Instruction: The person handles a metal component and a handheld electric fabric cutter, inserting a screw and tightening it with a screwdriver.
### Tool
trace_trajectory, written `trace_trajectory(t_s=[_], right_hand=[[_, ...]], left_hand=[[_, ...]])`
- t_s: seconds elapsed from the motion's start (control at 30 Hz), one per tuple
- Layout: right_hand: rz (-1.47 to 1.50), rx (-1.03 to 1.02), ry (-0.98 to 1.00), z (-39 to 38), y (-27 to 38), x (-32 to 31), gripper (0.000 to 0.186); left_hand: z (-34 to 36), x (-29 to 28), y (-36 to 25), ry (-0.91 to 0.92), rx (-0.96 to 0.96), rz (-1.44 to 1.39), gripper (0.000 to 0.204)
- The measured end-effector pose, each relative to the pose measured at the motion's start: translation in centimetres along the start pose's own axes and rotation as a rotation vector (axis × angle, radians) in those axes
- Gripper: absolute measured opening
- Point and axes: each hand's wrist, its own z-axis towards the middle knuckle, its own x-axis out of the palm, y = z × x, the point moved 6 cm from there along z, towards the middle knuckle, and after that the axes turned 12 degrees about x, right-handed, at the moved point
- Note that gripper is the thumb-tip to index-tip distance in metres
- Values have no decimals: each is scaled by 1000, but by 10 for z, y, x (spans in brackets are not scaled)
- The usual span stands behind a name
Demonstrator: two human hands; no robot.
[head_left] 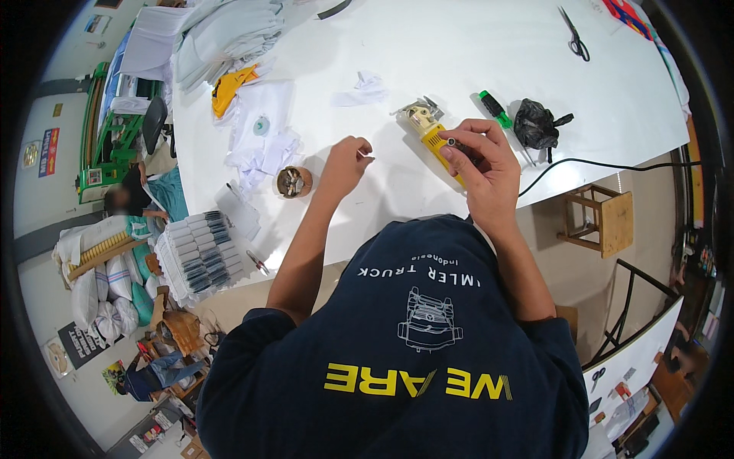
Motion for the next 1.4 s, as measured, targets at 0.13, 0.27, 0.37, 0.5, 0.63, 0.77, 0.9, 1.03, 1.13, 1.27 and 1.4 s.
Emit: trace_trajectory(t_s=[0.13,0.27,0.37,0.5,0.63,0.77,0.9,1.03,1.13,1.27,1.4], right_hand=[[46,15,4,3,-8,0,21],[42,25,19,2,-8,2,20],[64,30,33,3,-11,4,20],[28,36,34,3,-9,6,20],[30,21,32,3,-7,6,20],[-14,-6,45,2,-7,6,18],[-41,-29,27,0,-6,7,16],[-83,-75,13,-2,1,8,17],[-99,-77,6,-2,1,6,17],[-117,-98,-6,-4,2,6,16],[-117,-84,-4,-5,4,7,15]], left_hand=[[-12,28,17,-64,3,19,16],[-11,38,20,-56,24,120,11],[-7,39,21,-19,85,188,9],[-1,37,14,43,27,66,9],[12,14,-35,-72,-73,-509,7],[22,-37,-132,-270,98,-955,9],[20,-65,-177,-266,380,-604,18],[15,-70,-194,-309,464,-445,16],[13,-71,-199,-303,490,-343,19],[8,-72,-201,-303,506,-239,18],[7,-72,-200,-273,511,-245,18]])
